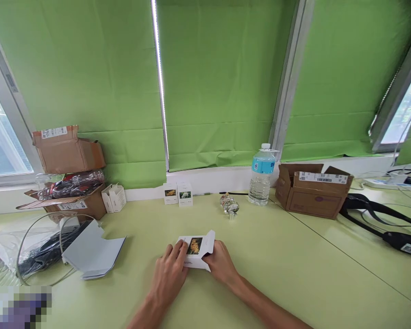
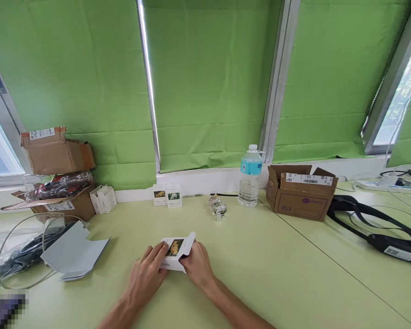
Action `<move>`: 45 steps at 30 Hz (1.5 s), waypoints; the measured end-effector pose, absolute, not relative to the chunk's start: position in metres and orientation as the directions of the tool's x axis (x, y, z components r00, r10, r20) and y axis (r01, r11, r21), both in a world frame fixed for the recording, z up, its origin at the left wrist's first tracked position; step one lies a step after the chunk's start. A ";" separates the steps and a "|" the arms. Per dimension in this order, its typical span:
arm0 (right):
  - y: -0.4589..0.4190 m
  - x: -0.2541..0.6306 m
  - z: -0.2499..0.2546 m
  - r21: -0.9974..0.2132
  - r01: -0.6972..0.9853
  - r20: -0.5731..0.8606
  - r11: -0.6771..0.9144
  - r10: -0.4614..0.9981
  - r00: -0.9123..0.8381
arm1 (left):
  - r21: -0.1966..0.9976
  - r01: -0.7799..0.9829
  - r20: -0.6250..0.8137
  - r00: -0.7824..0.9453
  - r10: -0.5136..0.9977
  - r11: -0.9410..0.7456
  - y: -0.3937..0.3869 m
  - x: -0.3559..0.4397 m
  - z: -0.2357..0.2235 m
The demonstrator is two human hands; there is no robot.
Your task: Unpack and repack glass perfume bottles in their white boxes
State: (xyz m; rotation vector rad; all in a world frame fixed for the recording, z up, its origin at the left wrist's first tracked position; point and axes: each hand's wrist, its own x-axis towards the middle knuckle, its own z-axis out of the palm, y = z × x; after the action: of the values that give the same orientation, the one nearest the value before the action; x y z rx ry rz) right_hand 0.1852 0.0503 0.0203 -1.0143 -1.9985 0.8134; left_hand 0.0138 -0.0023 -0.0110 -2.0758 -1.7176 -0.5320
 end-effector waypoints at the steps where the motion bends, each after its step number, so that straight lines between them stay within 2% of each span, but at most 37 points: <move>1: 0.050 0.185 0.022 -0.778 0.391 0.328 0.492 0.848 -0.416 | -0.054 0.985 0.515 0.167 0.841 -0.163 -0.003 0.014 -0.009; 7: 0.051 0.187 0.032 -0.730 0.457 0.351 0.508 0.853 -0.387 | -0.058 0.992 0.496 0.125 0.859 -0.111 -0.001 0.013 -0.003; 13: 0.057 0.195 0.043 -0.748 0.429 0.380 0.506 0.857 -0.348 | -0.027 0.998 0.501 0.064 0.863 -0.058 0.005 0.000 -0.002; 26: 0.062 0.214 0.062 -0.575 0.649 0.443 0.499 0.856 -0.265 | -0.030 0.999 0.540 0.025 0.841 -0.010 0.007 -0.004 0.001; 32: 0.071 0.226 0.062 -0.505 0.770 0.349 0.389 0.908 -0.230 | 0.005 0.992 0.506 -0.113 0.855 0.128 0.009 -0.016 -0.001; 40: 0.065 0.221 0.058 -0.395 0.837 0.309 0.380 0.912 -0.268 | 0.169 0.978 0.647 -0.018 0.762 -0.120 0.004 0.007 -0.007; 45: 0.049 0.212 0.057 -0.372 0.820 0.301 0.436 0.892 -0.338 | 0.308 0.874 0.593 0.132 0.794 -0.375 -0.012 0.038 0.008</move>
State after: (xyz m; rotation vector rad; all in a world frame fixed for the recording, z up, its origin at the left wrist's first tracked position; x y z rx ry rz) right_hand 0.2124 0.0491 0.0569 -1.4424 -2.2347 0.2118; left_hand 0.0382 -0.0123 0.0078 -2.2751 -1.6866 -1.0716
